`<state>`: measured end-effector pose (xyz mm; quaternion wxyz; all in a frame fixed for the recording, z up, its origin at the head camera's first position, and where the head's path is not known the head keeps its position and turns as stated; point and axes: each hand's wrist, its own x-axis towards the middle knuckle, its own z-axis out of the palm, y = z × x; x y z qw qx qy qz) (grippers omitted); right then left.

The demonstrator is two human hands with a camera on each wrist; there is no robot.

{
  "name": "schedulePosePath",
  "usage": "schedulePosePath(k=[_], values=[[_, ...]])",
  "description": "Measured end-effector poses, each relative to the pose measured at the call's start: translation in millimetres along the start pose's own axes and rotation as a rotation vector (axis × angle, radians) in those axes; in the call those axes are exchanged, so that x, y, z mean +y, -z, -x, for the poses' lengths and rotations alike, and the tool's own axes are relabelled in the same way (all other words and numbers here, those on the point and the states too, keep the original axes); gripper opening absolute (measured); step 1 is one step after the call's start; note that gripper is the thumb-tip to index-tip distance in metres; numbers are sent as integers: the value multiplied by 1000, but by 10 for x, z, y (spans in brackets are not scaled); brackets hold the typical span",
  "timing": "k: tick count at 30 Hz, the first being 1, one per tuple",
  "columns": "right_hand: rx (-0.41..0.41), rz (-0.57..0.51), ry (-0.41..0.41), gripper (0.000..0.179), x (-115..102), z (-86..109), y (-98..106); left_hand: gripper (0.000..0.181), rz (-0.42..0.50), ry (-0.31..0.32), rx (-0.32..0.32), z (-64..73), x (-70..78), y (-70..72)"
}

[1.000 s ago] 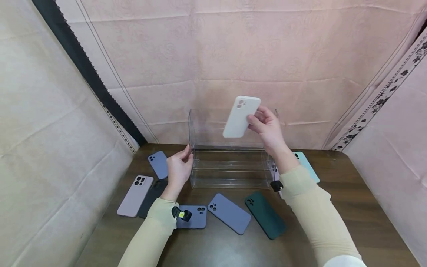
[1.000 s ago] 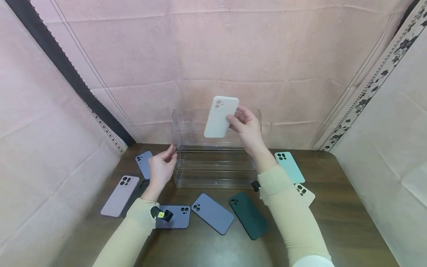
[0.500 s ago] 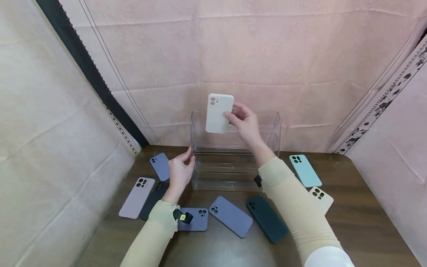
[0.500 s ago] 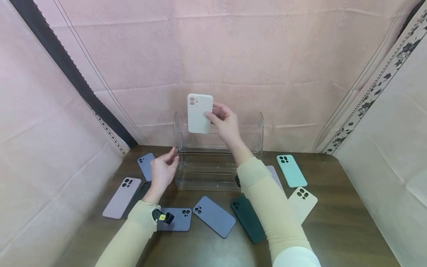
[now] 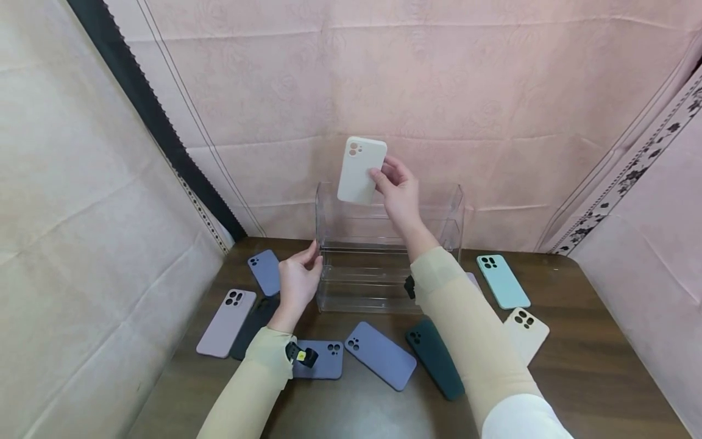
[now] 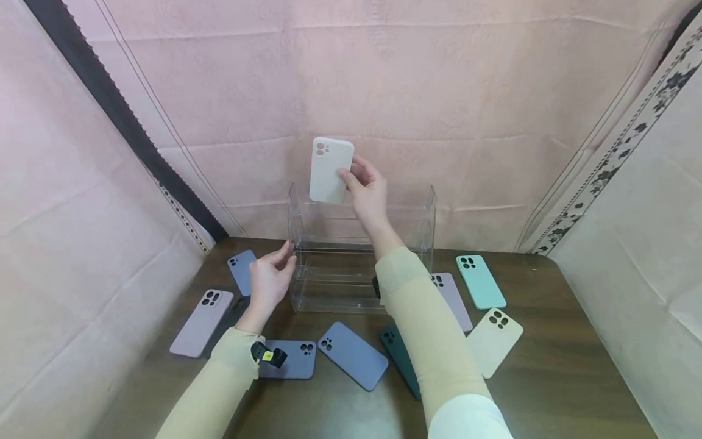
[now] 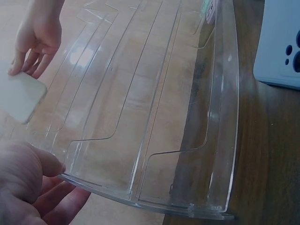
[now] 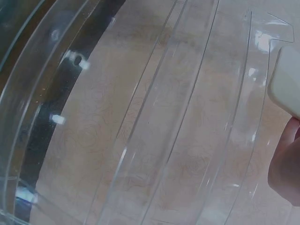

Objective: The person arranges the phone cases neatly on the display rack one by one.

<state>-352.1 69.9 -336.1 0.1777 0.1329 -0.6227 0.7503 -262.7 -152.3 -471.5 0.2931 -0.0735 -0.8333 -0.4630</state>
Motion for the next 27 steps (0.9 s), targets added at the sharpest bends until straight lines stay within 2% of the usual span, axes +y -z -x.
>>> schedulePosePath(k=[5, 12, 19, 27], values=[[1, 29, -26, 36, 25, -58, -63, 38, 1, 9, 1, -3, 1, 11], [-29, 80, -61, 38, 65, -123, -134, 38, -33, -40, 25, -20, -8, 24], [-41, 91, -112, 39, 54, -151, -163, 40, -19, -14, -1, -16, -22, 11], [-65, 120, -123, 39, 127, -150, -237, 40, -35, -12, -4, 6, 12, 13]])
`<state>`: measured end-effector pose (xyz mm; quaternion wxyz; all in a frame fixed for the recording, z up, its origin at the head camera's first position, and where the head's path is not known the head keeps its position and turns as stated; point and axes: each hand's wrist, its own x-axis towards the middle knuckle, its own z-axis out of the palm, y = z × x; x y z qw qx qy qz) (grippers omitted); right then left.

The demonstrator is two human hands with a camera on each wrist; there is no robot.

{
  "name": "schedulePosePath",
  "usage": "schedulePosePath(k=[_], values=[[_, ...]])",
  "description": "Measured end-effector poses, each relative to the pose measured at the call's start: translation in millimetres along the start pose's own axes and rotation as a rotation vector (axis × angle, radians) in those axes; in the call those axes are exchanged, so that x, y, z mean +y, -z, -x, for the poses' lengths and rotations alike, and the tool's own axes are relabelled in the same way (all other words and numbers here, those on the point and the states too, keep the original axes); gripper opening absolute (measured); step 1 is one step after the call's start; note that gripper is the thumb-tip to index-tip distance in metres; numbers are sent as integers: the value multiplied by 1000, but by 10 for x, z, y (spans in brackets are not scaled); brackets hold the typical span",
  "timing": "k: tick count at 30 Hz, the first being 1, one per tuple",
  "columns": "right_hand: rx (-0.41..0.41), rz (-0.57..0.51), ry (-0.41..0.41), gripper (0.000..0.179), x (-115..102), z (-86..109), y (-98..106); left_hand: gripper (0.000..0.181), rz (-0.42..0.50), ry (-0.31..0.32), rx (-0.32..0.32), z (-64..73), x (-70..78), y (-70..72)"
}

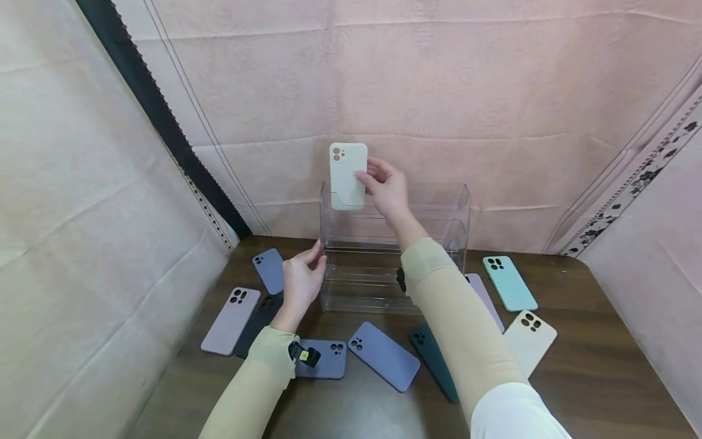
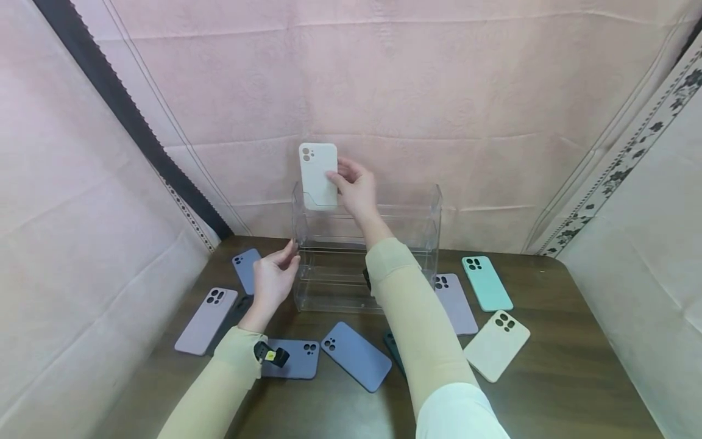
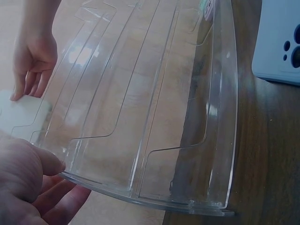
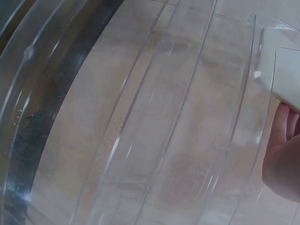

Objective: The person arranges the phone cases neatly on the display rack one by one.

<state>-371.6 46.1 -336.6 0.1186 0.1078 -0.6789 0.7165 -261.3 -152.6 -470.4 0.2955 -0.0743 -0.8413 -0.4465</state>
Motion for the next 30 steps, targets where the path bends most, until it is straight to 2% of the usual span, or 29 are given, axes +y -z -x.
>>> schedulePosePath(k=[10, 17, 23, 30], values=[[7, 54, -3, 44, 36, 32, -17, 41, 6, 9, -22, 4, -12, -23], [14, 216, 31, 52, 50, 43, -23, 41, 18, -6, -5, 3, -33, -14], [7, 332, 35, 55, 52, 55, -39, 41, 9, 15, -5, 6, -16, -11], [20, 338, 50, 55, 60, 81, -33, 40, 12, 29, -11, 14, -5, -14]])
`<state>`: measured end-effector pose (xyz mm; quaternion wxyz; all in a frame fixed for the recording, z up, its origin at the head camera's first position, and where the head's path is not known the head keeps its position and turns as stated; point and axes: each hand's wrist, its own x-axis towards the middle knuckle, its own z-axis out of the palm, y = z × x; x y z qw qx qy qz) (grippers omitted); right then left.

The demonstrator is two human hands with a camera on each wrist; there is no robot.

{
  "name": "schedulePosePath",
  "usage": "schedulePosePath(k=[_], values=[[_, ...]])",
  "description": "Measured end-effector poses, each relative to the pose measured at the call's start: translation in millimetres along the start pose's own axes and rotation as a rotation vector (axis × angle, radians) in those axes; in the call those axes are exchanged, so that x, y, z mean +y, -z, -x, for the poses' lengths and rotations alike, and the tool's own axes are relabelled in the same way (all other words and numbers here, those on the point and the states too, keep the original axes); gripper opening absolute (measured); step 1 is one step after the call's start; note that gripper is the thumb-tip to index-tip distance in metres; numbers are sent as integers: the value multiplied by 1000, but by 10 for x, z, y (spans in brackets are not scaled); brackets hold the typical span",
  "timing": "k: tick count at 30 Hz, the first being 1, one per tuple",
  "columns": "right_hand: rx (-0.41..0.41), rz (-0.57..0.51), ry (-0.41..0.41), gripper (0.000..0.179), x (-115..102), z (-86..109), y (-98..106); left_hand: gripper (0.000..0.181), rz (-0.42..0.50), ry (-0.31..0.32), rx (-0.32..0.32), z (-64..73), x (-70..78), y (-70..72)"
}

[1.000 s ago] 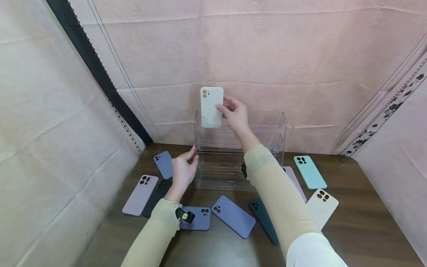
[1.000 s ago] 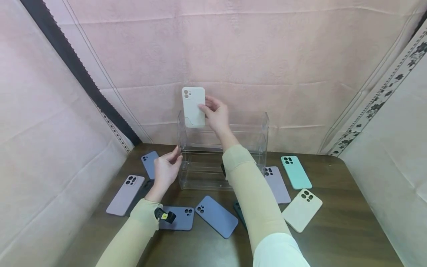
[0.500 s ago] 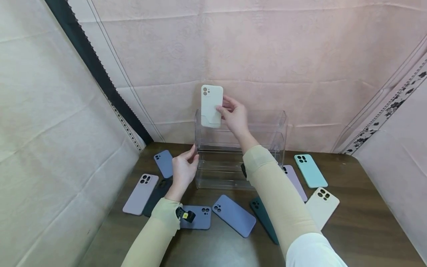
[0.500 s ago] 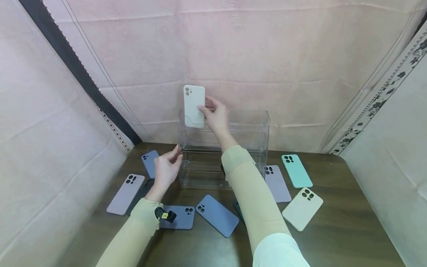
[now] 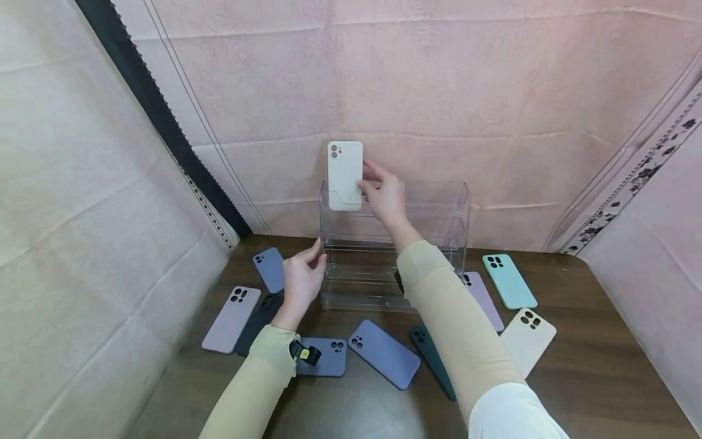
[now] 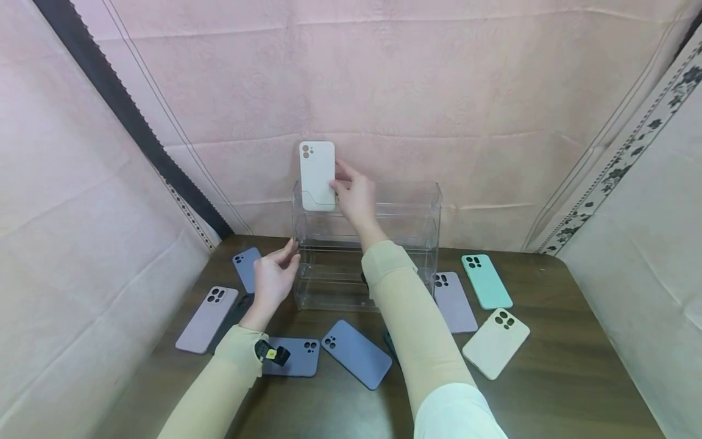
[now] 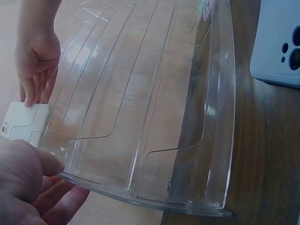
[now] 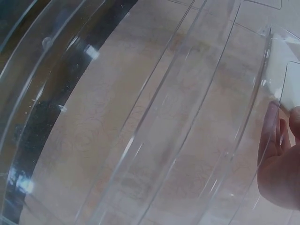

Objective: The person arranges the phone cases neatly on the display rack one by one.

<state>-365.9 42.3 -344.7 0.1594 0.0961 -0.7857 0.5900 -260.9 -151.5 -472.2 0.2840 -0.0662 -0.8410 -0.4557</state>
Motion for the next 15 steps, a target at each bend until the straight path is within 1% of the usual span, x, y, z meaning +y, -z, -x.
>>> schedulePosePath(k=[6, 15], values=[[-3, -28, -16, 55, 2, -6, -3, 40, 5, 27, -5, -1, 8, 2], [1, -15, -16, 54, 8, 24, 33, 41, -15, 14, -1, 9, 17, -3]])
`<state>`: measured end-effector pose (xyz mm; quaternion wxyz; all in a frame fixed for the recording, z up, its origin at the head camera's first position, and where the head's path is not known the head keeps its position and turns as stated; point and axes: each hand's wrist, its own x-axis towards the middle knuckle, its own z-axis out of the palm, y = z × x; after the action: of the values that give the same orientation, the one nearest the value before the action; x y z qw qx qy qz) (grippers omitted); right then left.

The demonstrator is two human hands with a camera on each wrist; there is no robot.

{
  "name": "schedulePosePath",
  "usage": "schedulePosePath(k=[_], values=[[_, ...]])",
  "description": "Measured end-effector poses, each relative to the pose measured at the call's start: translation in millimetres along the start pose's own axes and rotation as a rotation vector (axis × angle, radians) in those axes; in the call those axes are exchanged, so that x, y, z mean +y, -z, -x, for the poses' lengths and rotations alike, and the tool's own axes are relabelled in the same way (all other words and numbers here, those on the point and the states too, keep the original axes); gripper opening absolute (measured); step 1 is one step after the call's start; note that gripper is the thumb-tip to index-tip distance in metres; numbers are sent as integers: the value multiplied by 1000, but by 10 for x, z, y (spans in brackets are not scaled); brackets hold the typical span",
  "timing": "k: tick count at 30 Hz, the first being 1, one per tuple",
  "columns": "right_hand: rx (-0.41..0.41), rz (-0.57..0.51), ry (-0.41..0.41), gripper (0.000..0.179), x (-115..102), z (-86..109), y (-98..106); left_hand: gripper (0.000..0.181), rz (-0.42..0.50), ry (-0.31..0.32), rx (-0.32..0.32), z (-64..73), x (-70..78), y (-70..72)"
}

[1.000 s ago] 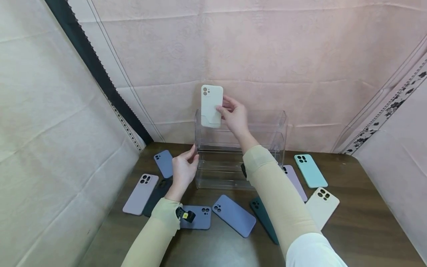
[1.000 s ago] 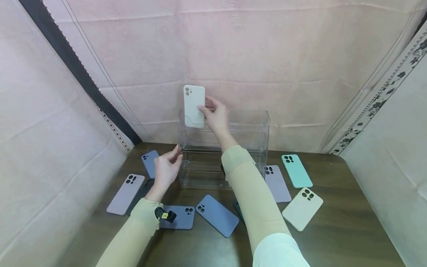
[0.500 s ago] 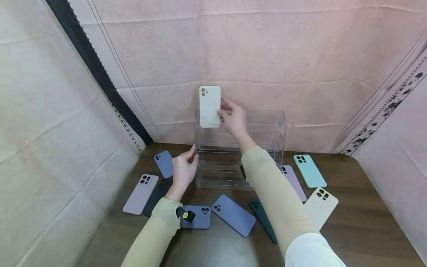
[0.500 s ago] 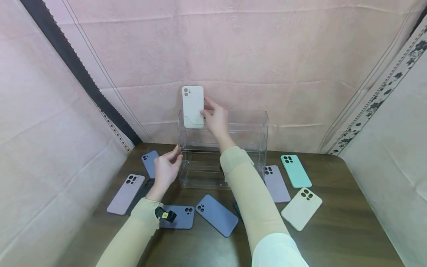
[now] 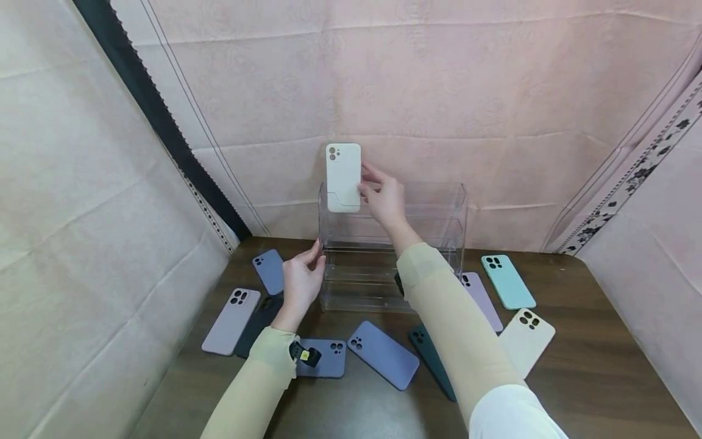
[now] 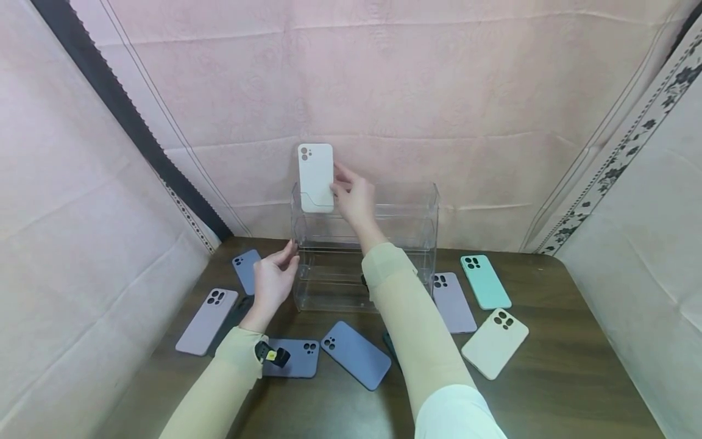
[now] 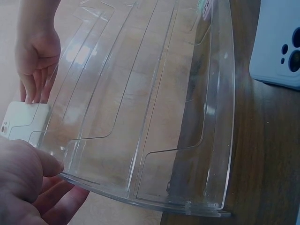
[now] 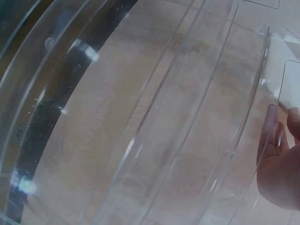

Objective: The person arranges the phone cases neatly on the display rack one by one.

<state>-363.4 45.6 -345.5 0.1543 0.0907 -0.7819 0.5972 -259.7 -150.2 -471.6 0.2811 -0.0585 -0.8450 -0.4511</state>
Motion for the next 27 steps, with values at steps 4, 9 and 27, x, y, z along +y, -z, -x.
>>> schedulePosePath(k=[4, 9, 27], values=[[18, -17, 23, 50, 24, 50, 46, 40, 0, -6, 0, 0, -4, 3], [36, -94, 83, 44, 77, 188, 137, 40, 1, -17, 2, 12, 0, 4], [-196, -3, 93, 41, 659, 1318, 794, 41, 31, -2, 34, 50, -28, -33]])
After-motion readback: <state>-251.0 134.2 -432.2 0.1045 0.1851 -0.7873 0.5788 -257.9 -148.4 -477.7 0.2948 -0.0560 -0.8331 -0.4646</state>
